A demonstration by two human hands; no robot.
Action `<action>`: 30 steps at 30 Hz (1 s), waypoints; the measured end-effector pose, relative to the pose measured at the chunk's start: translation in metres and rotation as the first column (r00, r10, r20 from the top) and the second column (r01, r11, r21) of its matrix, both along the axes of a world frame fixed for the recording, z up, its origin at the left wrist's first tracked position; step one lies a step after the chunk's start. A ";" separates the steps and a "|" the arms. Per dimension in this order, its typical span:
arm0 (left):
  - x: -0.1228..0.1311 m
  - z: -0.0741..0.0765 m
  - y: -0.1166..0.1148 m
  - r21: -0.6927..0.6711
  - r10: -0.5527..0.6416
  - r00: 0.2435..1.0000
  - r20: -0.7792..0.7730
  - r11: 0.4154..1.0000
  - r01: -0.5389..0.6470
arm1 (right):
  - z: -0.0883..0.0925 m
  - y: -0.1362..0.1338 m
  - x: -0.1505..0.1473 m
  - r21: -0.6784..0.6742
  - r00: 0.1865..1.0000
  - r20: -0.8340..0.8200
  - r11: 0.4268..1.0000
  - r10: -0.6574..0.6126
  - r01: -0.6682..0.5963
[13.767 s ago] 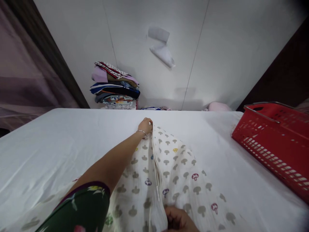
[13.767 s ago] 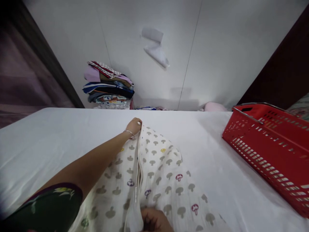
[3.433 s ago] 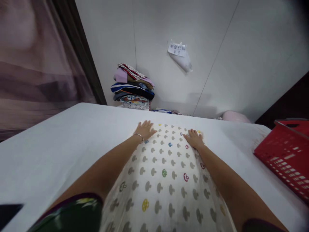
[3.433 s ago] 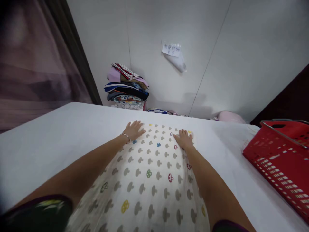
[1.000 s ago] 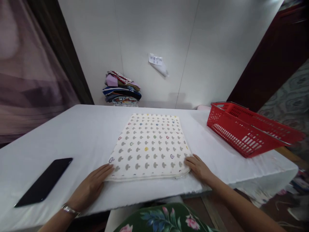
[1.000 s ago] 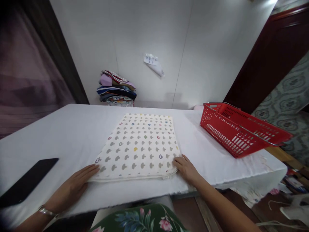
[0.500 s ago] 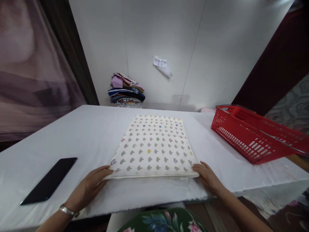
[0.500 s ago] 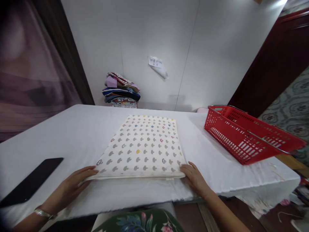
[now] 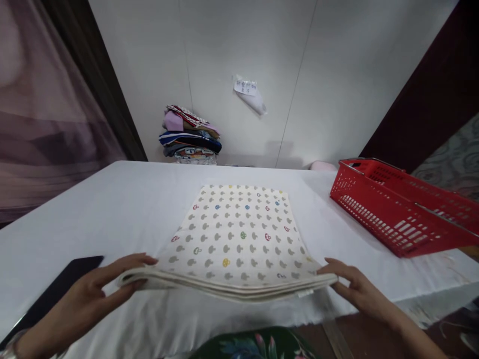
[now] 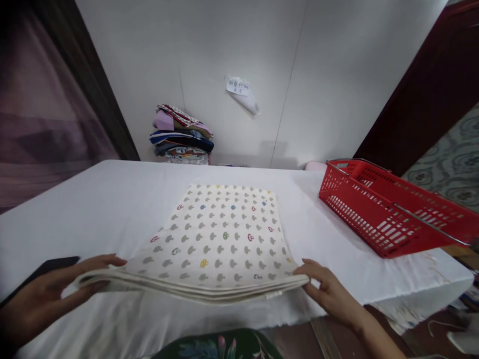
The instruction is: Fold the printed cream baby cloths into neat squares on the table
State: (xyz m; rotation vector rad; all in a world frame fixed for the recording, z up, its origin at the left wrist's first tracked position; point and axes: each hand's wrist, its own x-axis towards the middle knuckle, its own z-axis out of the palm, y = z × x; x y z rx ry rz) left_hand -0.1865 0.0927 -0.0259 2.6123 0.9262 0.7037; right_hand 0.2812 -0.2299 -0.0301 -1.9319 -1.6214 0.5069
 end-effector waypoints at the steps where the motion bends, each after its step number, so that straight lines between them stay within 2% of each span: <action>1: 0.012 0.008 0.008 -0.129 0.028 0.999 0.043 0.991 -0.022 | 0.008 0.010 0.006 0.002 0.997 -0.064 0.999 -0.041 0.041; 3: 0.038 0.023 0.028 -0.332 0.125 0.985 0.115 0.940 -0.081 | 0.023 0.034 0.021 0.010 0.974 -0.191 0.992 -0.119 0.124; 5: 0.068 0.034 0.052 -0.464 0.236 0.950 0.207 0.878 -0.117 | 0.033 0.062 0.041 0.040 0.936 -0.300 0.978 -0.182 0.203; 8: 0.117 0.046 0.098 -0.617 0.341 0.863 0.373 0.785 -0.043 | 0.039 0.118 0.079 0.106 0.873 -0.434 0.950 -0.223 0.295; 10: 0.154 0.048 0.133 -0.650 0.368 0.839 0.401 0.759 -0.022 | 0.035 0.164 0.104 0.114 0.832 -0.501 0.934 -0.240 0.338; 12: 0.189 0.041 0.166 -0.697 0.396 0.846 0.357 0.716 -0.041 | 0.022 0.212 0.125 0.081 0.803 -0.513 0.914 -0.304 0.398; 13: 0.205 0.034 0.182 -0.710 0.403 0.873 0.276 0.697 -0.098 | 0.013 0.235 0.132 0.054 0.790 -0.492 0.893 -0.365 0.446; 15: 0.229 0.014 0.208 -0.652 0.471 0.882 0.036 0.679 -0.336 | -0.009 0.273 0.141 -0.059 0.763 -0.364 0.831 -0.534 0.554; 17: 0.241 -0.009 0.227 -0.602 0.512 0.854 -0.094 0.653 -0.459 | -0.032 0.299 0.144 -0.122 0.746 -0.271 0.790 -0.609 0.600; 19: 0.244 -0.028 0.236 -0.589 0.520 0.842 -0.145 0.638 -0.496 | -0.052 0.310 0.145 -0.140 0.749 -0.223 0.781 -0.624 0.608; 22: 0.239 -0.042 0.237 -0.542 0.469 0.866 -0.175 0.689 -0.482 | -0.068 0.310 0.146 -0.123 0.789 -0.149 0.802 -0.597 0.584; 24: 0.237 -0.043 0.232 -0.483 0.443 0.879 -0.175 0.739 -0.469 | -0.071 0.308 0.148 -0.086 0.813 -0.112 0.820 -0.572 0.565; 26: 0.238 -0.042 0.229 -0.433 0.466 0.874 -0.140 0.765 -0.477 | -0.069 0.308 0.151 0.007 0.822 -0.101 0.826 -0.560 0.563; 28: 0.242 -0.043 0.229 -0.398 0.522 0.849 -0.078 0.765 -0.506 | -0.067 0.313 0.154 0.124 0.821 -0.108 0.812 -0.561 0.571; 30: 0.246 -0.048 0.234 -0.369 0.576 0.816 -0.048 0.749 -0.550 | -0.066 0.321 0.156 0.175 0.814 -0.081 0.796 -0.575 0.579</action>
